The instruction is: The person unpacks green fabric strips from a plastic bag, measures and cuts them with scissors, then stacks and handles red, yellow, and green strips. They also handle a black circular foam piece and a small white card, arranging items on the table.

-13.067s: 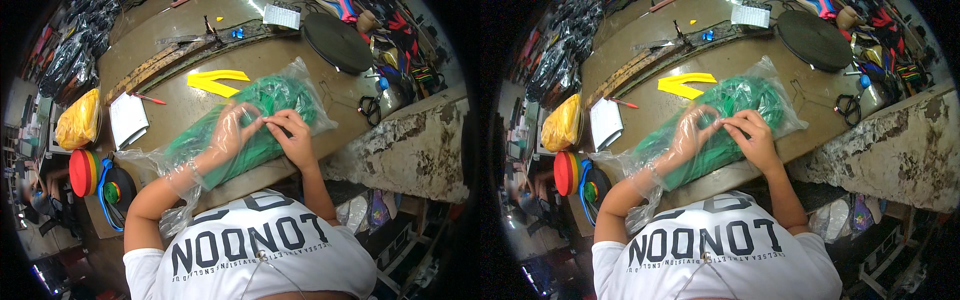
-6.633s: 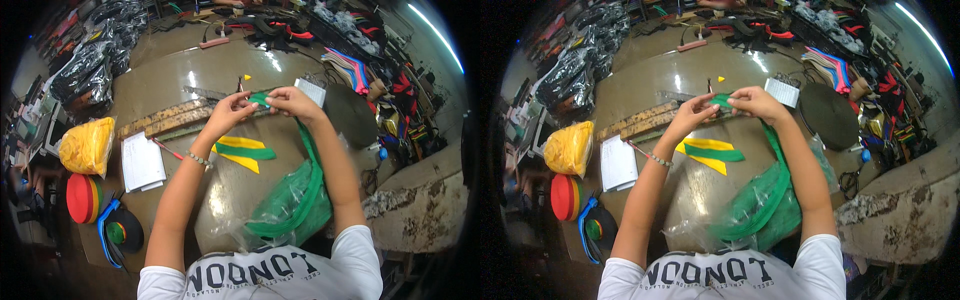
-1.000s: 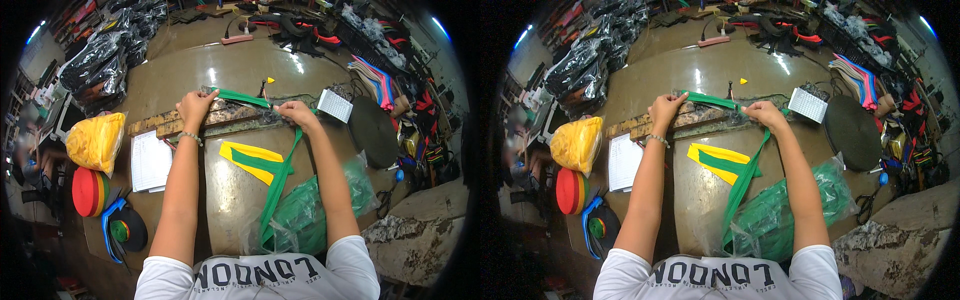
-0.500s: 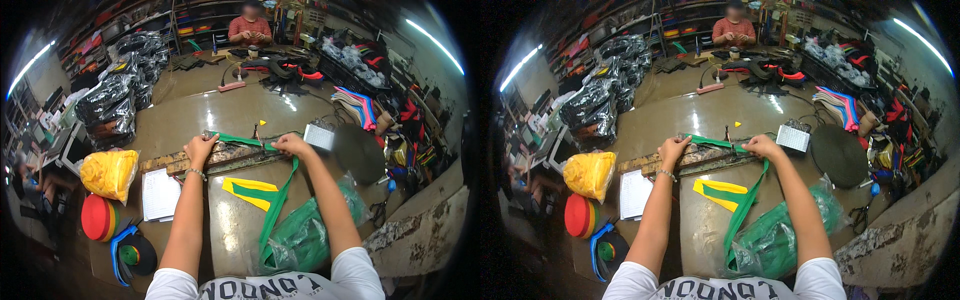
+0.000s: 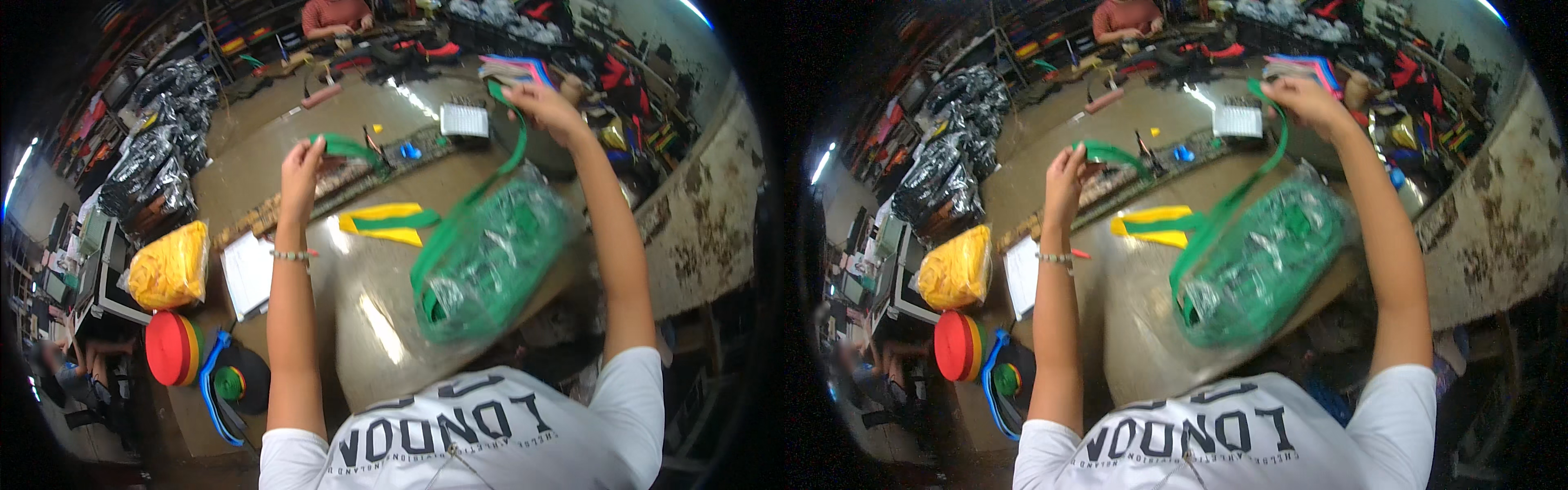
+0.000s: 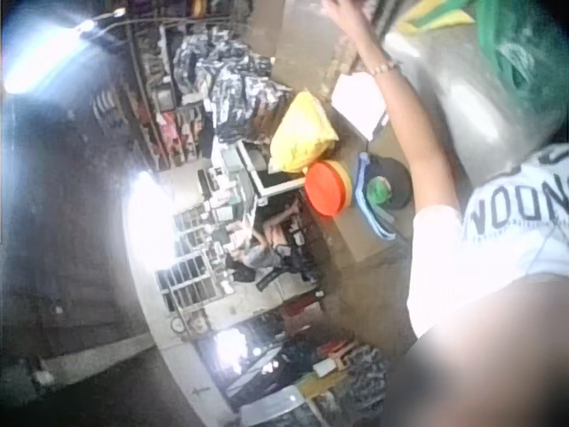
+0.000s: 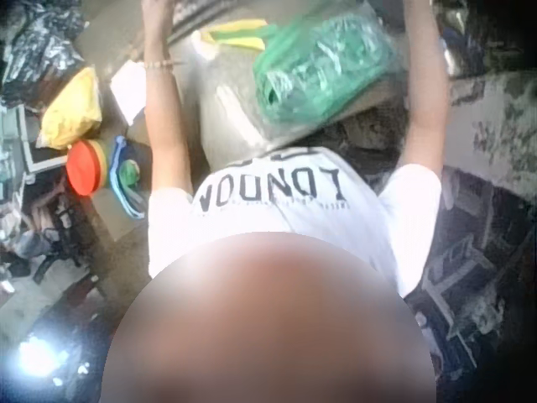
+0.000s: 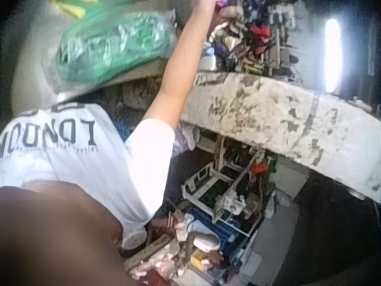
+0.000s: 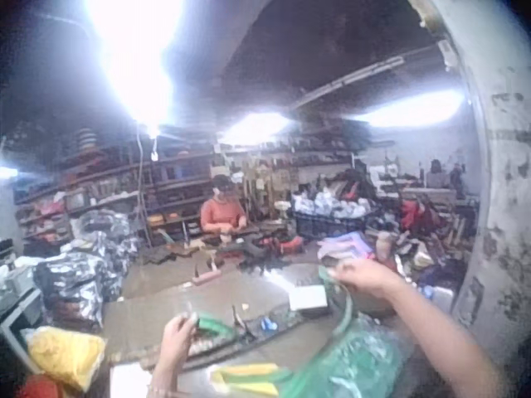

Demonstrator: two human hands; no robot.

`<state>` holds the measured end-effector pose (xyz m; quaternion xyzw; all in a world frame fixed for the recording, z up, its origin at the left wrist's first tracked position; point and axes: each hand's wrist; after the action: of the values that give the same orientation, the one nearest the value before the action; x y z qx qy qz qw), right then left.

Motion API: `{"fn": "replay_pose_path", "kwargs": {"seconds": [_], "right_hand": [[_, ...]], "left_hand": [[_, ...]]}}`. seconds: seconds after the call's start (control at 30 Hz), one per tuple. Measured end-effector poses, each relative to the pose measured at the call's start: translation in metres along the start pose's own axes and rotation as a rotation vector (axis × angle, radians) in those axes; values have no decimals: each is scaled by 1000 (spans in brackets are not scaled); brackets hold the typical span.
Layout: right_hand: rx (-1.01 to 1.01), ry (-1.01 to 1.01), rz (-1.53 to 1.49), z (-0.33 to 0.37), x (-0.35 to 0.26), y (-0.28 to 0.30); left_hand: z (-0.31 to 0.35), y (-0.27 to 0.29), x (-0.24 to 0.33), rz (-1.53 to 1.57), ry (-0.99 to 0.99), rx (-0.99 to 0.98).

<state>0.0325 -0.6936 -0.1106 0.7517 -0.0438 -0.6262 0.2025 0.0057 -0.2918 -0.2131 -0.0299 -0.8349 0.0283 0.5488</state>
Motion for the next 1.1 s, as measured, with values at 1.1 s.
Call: {"fn": "replay_pose_path", "kwargs": {"seconds": [1.1], "right_hand": [[-423,-74,1057,201,57,-223]], "left_hand": [[263,-98,44,-9,299,181]]}}
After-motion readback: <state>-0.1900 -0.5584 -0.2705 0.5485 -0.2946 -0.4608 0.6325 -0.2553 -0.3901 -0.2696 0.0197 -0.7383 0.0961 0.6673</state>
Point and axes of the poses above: each hand's wrist, its own z-axis away from the middle knuckle, its own y-axis out of the back of the hand, x = y × z, and after that the axes turned 8 degrees about -z, right-handed
